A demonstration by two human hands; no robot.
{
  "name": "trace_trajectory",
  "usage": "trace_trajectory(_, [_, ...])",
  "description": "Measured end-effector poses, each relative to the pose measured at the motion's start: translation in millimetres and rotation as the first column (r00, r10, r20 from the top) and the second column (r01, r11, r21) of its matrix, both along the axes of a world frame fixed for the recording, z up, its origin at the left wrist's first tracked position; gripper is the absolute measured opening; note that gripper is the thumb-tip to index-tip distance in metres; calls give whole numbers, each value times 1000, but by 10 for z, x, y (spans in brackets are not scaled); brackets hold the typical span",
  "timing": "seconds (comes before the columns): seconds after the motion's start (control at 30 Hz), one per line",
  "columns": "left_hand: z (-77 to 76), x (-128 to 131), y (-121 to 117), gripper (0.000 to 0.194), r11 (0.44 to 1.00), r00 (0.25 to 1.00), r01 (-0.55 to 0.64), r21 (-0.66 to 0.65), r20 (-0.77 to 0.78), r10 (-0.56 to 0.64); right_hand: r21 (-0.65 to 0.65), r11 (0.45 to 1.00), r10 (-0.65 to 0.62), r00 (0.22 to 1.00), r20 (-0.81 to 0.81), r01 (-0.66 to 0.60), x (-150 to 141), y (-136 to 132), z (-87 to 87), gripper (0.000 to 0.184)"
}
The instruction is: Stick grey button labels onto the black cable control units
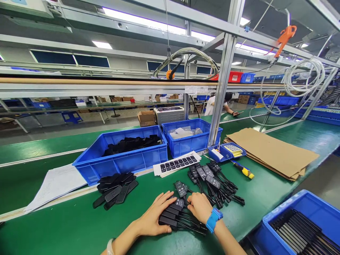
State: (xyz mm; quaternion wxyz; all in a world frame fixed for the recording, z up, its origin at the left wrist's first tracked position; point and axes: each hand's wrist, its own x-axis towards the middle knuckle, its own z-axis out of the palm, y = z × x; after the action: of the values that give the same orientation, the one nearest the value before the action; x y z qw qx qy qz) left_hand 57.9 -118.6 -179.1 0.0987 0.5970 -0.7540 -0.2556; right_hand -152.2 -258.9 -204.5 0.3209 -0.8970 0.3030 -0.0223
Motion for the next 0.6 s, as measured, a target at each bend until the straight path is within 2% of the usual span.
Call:
trace_trajectory(0.13, [43,-48,-9,94,998,995,-55,-33,-90,52,-11,999,-45,998,44,45,77,75,43,7])
trace_trajectory(0.2, [75,-83,-9,84,993,982,-99,-56,-165,89,11,998,-59,994,88,58,77,91,84,8])
trace_trajectory(0.27, [101,-111,-8,75,990,974,-125,-65,-200,110,31,998,-64,990,122,60,43,63,124,7])
trace_trajectory(0.33, [107,-120,-7,75,989,970,-128,-70,-216,110,1,999,-43,991,128,43,-15,2,152,12])
trace_trajectory(0.47, [30,-81,-1,95,988,972,-96,-119,-226,67,-175,985,16,997,78,-2,-123,-101,144,20])
trace_trajectory(0.6, [-65,-24,1,111,995,995,-49,-85,-92,41,-389,921,53,997,57,-27,-150,-70,103,26])
